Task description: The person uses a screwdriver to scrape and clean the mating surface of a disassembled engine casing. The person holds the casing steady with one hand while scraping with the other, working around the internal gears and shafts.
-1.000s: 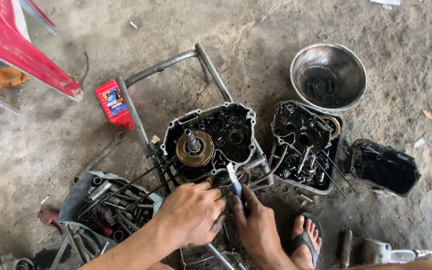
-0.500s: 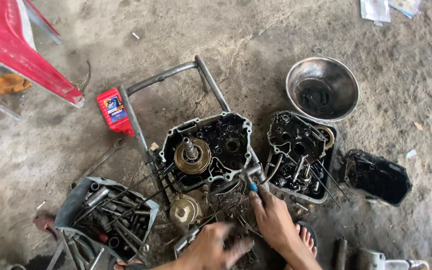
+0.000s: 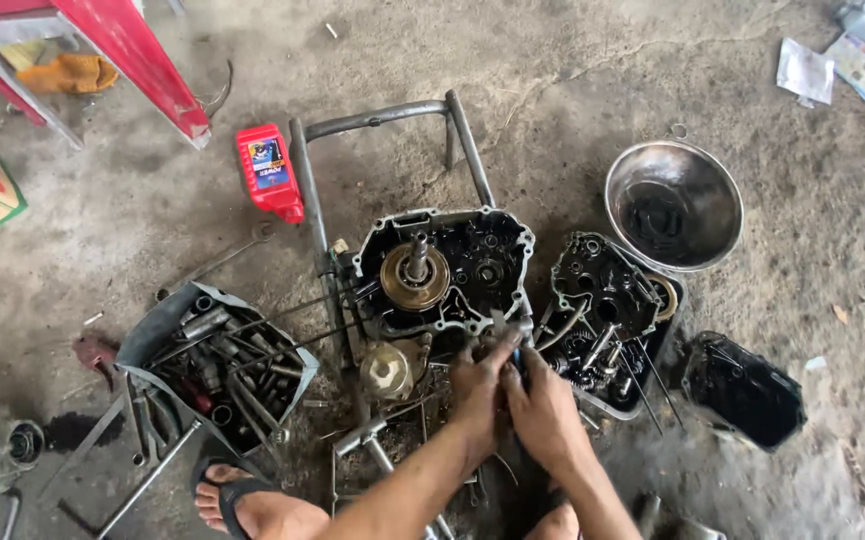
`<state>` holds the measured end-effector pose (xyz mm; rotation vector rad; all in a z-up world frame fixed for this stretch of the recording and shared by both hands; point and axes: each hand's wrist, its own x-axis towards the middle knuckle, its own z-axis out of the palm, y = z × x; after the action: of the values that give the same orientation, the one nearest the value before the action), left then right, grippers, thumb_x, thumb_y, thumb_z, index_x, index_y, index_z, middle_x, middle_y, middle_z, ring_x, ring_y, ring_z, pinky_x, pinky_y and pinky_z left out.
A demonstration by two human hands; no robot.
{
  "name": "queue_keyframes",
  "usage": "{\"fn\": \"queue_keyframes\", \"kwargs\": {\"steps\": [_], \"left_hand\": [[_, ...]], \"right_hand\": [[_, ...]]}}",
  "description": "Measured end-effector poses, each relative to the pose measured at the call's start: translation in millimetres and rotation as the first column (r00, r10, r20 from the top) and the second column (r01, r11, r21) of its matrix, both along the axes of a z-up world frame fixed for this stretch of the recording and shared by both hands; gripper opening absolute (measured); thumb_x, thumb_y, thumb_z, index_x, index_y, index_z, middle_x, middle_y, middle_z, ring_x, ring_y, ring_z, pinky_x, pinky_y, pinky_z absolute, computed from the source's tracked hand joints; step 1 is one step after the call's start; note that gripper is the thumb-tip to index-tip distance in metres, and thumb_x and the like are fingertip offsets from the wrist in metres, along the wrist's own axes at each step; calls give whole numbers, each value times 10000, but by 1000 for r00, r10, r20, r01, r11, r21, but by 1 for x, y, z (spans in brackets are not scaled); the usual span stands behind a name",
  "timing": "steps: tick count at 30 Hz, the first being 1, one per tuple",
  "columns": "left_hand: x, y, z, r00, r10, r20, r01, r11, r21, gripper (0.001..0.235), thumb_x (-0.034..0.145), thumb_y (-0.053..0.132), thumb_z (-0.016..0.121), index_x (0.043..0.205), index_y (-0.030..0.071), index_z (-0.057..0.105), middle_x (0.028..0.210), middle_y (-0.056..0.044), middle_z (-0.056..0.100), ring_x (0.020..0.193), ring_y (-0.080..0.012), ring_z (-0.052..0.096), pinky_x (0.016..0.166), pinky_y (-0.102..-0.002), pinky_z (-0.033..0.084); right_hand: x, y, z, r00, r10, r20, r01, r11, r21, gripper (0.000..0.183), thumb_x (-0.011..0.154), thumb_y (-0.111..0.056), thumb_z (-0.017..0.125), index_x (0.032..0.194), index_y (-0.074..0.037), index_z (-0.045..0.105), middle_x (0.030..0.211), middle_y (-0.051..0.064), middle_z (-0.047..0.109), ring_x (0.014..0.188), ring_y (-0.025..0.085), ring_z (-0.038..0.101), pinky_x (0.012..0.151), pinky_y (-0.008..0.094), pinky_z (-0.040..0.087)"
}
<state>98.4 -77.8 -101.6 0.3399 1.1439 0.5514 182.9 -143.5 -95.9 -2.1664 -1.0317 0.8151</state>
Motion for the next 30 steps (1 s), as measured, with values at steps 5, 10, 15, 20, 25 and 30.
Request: {"fn": "queue_keyframes", "kwargs": {"steps": [5,10,15,20,25,30], "left_hand": [[7,3,9,986,-4,-165,-8,997,-75,776,597,392,934,1235,108,598,1116,-97,715,1007,-263,664,867,-418,546],[11,-8,-22,992,90,-88,-78,988,130,789,610,378,945,1183,-49,609,1025,-170,713,825,-282,627,722,-429,524],[14,0,-39,993,63,-103,-46,987,152,501,678,290,918,1044,54,671,907,-19,733,794,-170,697,726,-325,569],[6,10,-24,997,73,-7,-70,972,225,289,721,266,898,830,33,767,758,-25,721,656,-174,630,618,-327,488],[3,11,-32,1000,-2,19,-4,952,305,252,749,311,876,795,76,799,730,4,760,646,-136,658,616,-295,486],[11,7,-46,971,-133,-200,187,941,281,405,789,360,918,696,6,745,622,-100,676,523,-225,566,526,-364,442]], "right_hand": [[-3,0,13,1000,7,-12,-8,998,-58,381,946,-231,575,1222,27,630,936,313,725,918,481,708,778,505,564],[11,-6,1,997,30,-77,-45,978,-204,339,975,-251,552,1143,24,658,872,279,742,821,443,739,727,488,576],[12,4,-3,989,140,-39,-140,990,-4,347,954,-209,545,1184,35,636,860,246,742,763,373,754,685,458,579],[1,16,-4,997,75,-30,-77,994,-76,378,956,-200,535,1266,4,607,813,264,732,712,391,738,668,460,575],[-16,29,34,989,-93,-113,40,915,-402,451,1008,-201,498,1441,-76,516,841,284,730,726,422,752,708,470,591],[-11,8,-17,990,-141,19,142,988,-62,441,973,-192,511,1355,20,570,1119,285,729,1051,392,727,878,439,571]]}}
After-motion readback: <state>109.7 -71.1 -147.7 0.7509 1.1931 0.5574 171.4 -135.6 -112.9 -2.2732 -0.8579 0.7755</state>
